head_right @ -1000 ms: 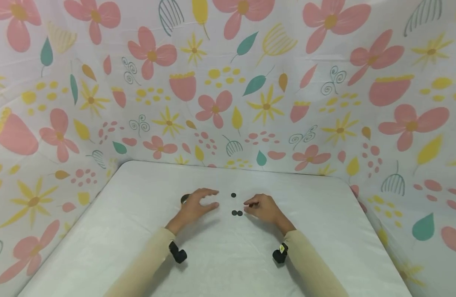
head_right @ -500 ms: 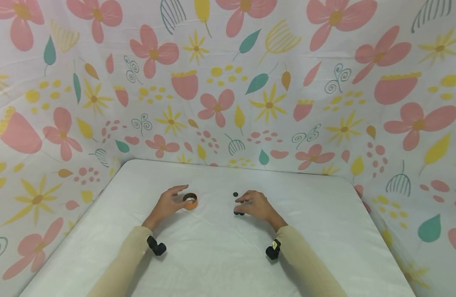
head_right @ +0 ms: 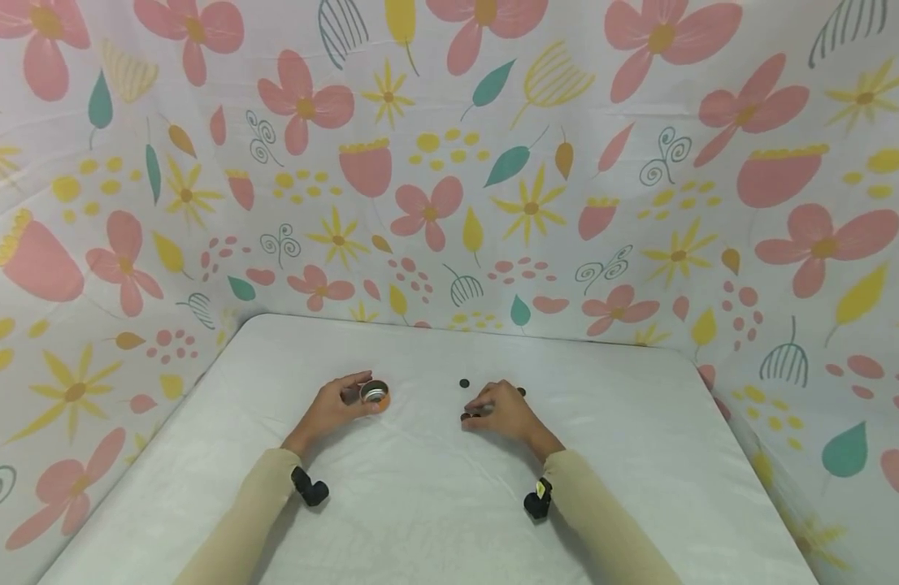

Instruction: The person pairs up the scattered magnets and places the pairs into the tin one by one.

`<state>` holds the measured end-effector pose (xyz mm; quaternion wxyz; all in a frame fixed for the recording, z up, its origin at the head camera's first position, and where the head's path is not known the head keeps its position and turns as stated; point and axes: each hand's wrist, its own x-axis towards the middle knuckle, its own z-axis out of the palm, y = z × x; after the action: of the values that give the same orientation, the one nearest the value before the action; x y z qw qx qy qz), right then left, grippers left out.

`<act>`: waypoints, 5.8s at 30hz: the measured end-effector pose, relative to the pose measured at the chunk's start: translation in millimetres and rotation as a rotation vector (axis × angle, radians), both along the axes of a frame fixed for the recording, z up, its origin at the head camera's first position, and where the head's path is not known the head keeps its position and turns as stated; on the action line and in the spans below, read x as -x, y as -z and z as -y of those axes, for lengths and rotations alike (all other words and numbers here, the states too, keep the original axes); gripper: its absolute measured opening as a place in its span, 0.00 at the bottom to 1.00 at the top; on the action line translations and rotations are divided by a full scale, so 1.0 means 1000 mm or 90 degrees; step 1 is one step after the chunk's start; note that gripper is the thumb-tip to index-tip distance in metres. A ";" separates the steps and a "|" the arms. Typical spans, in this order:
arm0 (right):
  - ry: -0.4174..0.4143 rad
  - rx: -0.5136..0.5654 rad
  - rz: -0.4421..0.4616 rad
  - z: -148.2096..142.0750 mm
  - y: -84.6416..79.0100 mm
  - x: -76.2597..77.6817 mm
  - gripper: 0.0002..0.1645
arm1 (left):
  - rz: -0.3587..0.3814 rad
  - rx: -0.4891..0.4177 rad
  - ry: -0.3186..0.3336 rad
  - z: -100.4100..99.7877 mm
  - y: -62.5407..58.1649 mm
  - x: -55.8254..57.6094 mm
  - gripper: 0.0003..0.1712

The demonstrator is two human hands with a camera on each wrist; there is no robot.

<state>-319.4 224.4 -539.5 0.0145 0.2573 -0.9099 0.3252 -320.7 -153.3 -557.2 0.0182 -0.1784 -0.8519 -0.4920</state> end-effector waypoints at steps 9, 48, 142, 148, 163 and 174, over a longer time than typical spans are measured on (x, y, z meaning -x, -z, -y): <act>-0.005 0.027 0.020 -0.004 0.009 0.001 0.16 | 0.001 0.012 -0.009 0.000 0.003 0.000 0.44; 0.002 0.026 -0.009 -0.004 0.001 -0.005 0.08 | -0.011 0.034 -0.023 -0.004 0.004 0.002 0.38; -0.125 0.147 0.080 0.147 -0.013 0.054 0.15 | -0.066 0.040 -0.002 -0.002 0.010 0.005 0.36; -0.115 0.165 0.096 0.132 -0.017 0.047 0.20 | -0.048 0.044 -0.012 -0.003 0.009 0.004 0.38; -0.050 0.137 0.088 0.026 -0.039 0.023 0.25 | -0.020 -0.007 0.057 -0.018 -0.041 0.017 0.33; 0.064 0.046 0.042 -0.065 -0.053 0.028 0.22 | -0.024 0.091 0.145 -0.080 -0.083 0.044 0.30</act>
<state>-346.9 289.1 -486.6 0.0099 0.1993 -0.9095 0.3648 -365.2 -72.8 -474.6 -0.0342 -0.2841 -0.8587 -0.4252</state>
